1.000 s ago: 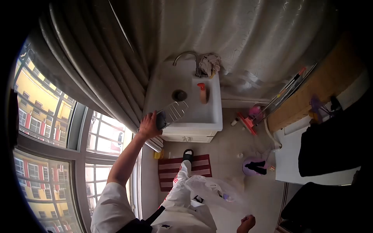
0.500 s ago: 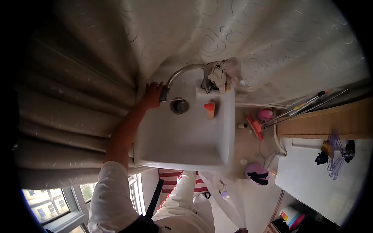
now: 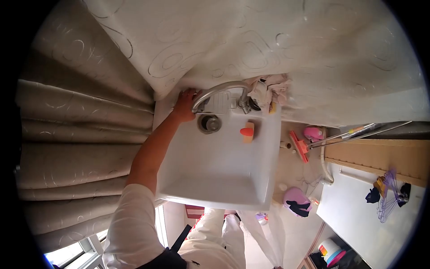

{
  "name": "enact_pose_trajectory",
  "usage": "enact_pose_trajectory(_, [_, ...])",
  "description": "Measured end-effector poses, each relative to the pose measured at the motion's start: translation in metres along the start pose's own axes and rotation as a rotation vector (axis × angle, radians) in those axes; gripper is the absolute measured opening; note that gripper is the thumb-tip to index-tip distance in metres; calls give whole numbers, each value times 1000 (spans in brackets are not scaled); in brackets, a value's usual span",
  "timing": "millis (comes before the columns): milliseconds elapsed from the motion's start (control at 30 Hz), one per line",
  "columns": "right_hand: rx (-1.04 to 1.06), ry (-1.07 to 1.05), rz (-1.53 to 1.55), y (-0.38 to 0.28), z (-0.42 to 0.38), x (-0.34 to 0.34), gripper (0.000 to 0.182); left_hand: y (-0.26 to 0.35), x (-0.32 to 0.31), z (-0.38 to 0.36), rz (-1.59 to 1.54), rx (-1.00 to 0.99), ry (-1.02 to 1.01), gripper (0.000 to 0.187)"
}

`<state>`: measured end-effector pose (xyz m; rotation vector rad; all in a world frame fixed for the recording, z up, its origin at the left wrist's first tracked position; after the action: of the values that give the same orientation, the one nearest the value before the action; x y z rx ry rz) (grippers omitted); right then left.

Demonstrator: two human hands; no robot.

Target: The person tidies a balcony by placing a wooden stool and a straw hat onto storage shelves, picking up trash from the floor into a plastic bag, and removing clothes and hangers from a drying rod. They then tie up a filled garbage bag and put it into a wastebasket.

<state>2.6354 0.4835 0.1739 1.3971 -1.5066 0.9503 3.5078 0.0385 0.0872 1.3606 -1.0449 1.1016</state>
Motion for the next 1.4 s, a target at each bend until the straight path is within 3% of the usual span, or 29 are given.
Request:
enact_pose_trajectory(33, [139, 29, -186, 16, -5, -14, 16, 0, -1, -2, 26, 7, -36, 93])
enact_pose_trajectory(167, [-550, -135, 592, -32, 5, 34, 15, 5, 1, -10, 49, 39, -27, 87])
enact_pose_trajectory(267, [134, -15, -202, -27, 10, 25, 17, 4, -12, -17, 44, 38, 54, 84])
enact_pose_trajectory(433, [8, 25, 18, -21, 14, 29, 18, 46, 23, -40, 5, 184, 133, 80])
enact_pose_trajectory(600, [229, 221, -174, -51, 17, 44, 19, 133, 30, -138, -673, 333, 570, 69])
enact_pose_trajectory(633, [-219, -27, 472, -49, 23, 38, 20, 161, 35, -171, -740, 346, 617, 64])
enact_pose_trajectory(667, [-783, 46, 1075, -48, 19, 32, 24, 187, 35, -205, -810, 369, 651, 59])
enact_pose_trajectory(733, [-589, 48, 1123, -51, 2, 41, 22, 244, 27, -283, -1050, 442, 648, 44])
enact_pose_trajectory(800, [-28, 186, 507, -28, -12, 33, 17, 300, -5, -366, -1533, 828, 413, 38])
enact_pose_trajectory(867, [207, 268, 176, -6, -29, 17, 18, 338, -70, -450, -1524, 929, 330, 32])
enact_pose_trajectory(900, [231, 249, 282, 25, -37, -4, 18, 350, -102, -493, -1503, 883, 272, 32])
enact_pose_trajectory(933, [253, 235, 396, 46, -34, -30, 19, 356, -126, -532, -1496, 964, 136, 31])
enact_pose_trajectory(1000, [36, 128, 759, 55, -51, -45, 20, 352, -170, -609, -1299, 1127, 61, 30])
enact_pose_trajectory(1067, [-457, -72, 1232, -4, -90, -17, 20, 345, -205, -680, -1212, 1245, -11, 33])
enact_pose_trajectory(1100, [-440, -138, 1158, -11, -94, -16, 21, 335, -197, -692, -1103, 1361, -8, 33])
enact_pose_trajectory(1233, [-463, -200, 1061, 9, -116, -64, 20, 289, -240, -746, -970, 1362, -72, 35])
enact_pose_trajectory(1267, [-560, -143, 1099, 11, -118, -75, 20, 271, -254, -752, -935, 1366, -110, 35])
enact_pose_trajectory(1333, [-558, -87, 1066, 8, -113, -96, 21, 224, -303, -753, -826, 1296, -150, 42])
enact_pose_trajectory(1400, [-756, 84, 1056, 6, -103, -120, 16, 170, -357, -731, -647, 1141, -216, 47])
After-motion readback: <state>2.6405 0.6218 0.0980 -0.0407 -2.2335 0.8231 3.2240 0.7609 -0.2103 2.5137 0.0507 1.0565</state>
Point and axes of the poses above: each hand's wrist, its own z-axis towards the middle knuckle, its own x-axis out of the back of the hand, y = z × x, the point moved 4 cm from there along z, towards the middle knuckle, and after that the axes turned 6 degrees about -z, right-handed, at the moved point
